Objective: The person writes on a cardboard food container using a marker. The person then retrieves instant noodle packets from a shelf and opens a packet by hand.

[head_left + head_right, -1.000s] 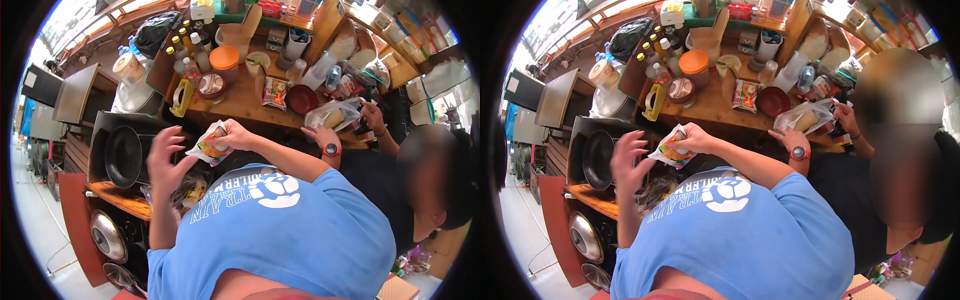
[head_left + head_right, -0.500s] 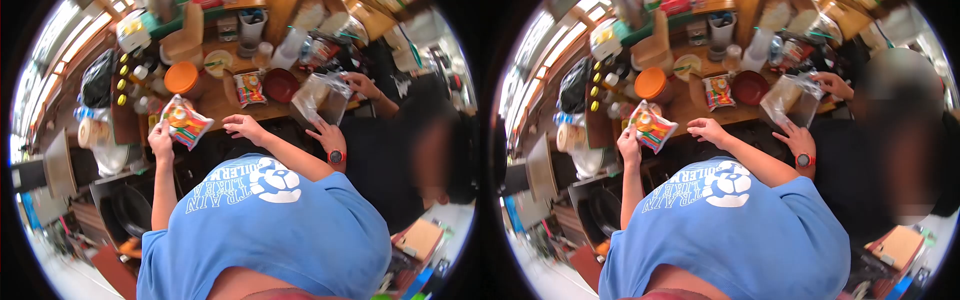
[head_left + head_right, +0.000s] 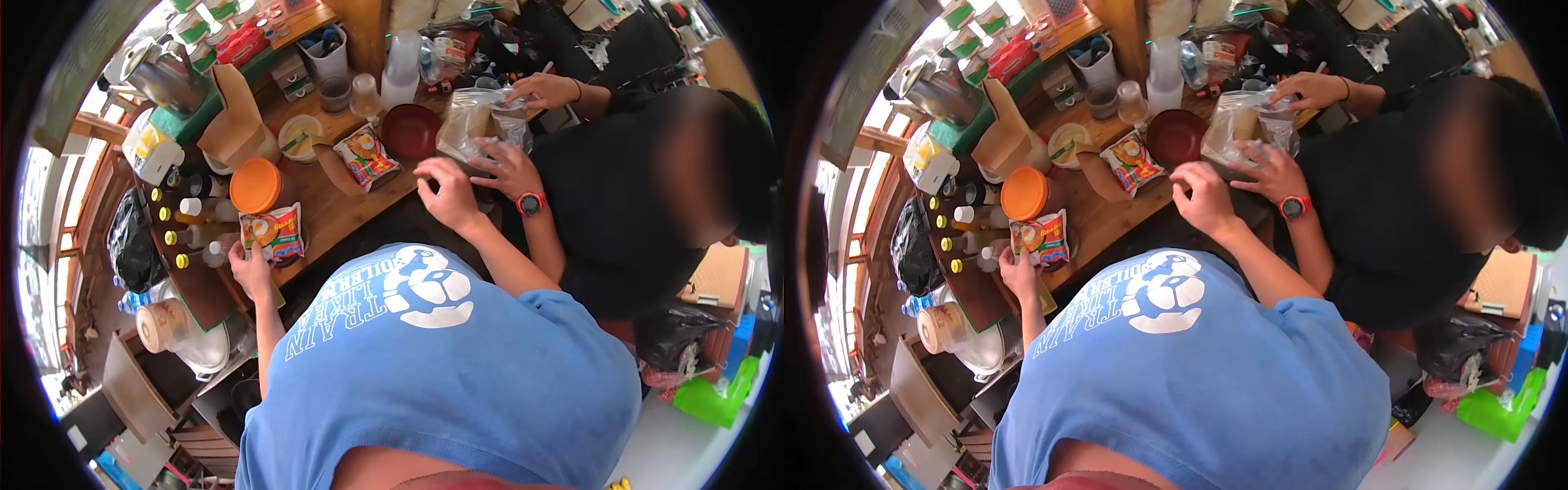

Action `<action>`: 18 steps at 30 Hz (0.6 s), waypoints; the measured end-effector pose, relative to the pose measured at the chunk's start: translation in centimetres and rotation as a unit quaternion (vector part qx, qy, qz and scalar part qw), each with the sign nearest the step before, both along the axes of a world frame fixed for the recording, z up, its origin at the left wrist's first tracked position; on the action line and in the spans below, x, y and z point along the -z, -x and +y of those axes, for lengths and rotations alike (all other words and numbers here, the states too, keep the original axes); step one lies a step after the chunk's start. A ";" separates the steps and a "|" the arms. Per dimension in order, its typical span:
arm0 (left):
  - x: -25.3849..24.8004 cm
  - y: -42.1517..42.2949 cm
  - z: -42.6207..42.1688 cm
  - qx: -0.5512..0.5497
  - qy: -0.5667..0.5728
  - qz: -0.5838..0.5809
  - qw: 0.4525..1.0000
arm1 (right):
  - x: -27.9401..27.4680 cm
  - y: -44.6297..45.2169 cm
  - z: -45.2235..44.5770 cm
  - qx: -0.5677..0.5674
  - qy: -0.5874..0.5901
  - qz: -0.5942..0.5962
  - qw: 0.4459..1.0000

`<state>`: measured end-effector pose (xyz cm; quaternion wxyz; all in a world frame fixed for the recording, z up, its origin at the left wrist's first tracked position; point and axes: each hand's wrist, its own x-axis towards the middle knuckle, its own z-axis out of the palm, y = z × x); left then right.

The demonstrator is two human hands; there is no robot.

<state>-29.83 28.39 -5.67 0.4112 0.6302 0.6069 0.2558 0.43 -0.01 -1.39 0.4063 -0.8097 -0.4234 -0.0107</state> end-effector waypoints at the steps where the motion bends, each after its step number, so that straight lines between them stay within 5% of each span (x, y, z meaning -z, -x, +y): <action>1: 3.2 1.6 1.6 0.035 -0.076 0.067 0.994 | -1.0 -0.6 0.1 0.022 -0.014 -0.030 0.999; 4: -1.9 0.0 -0.3 0.063 -0.107 0.153 0.980 | -1.3 -2.8 0.0 0.090 0.016 -0.105 0.990; 8: -2.2 0.2 -0.4 0.101 -0.146 0.187 0.966 | 1.0 -4.8 0.4 0.103 0.045 -0.024 0.993; 11: -4.1 -0.6 -1.8 0.131 -0.202 0.316 0.918 | 1.4 -4.2 1.0 0.070 0.040 -0.014 0.997; 18: -5.5 -1.4 -2.4 0.154 -0.289 0.312 0.892 | -0.2 -1.9 1.8 -0.009 0.033 -0.024 0.999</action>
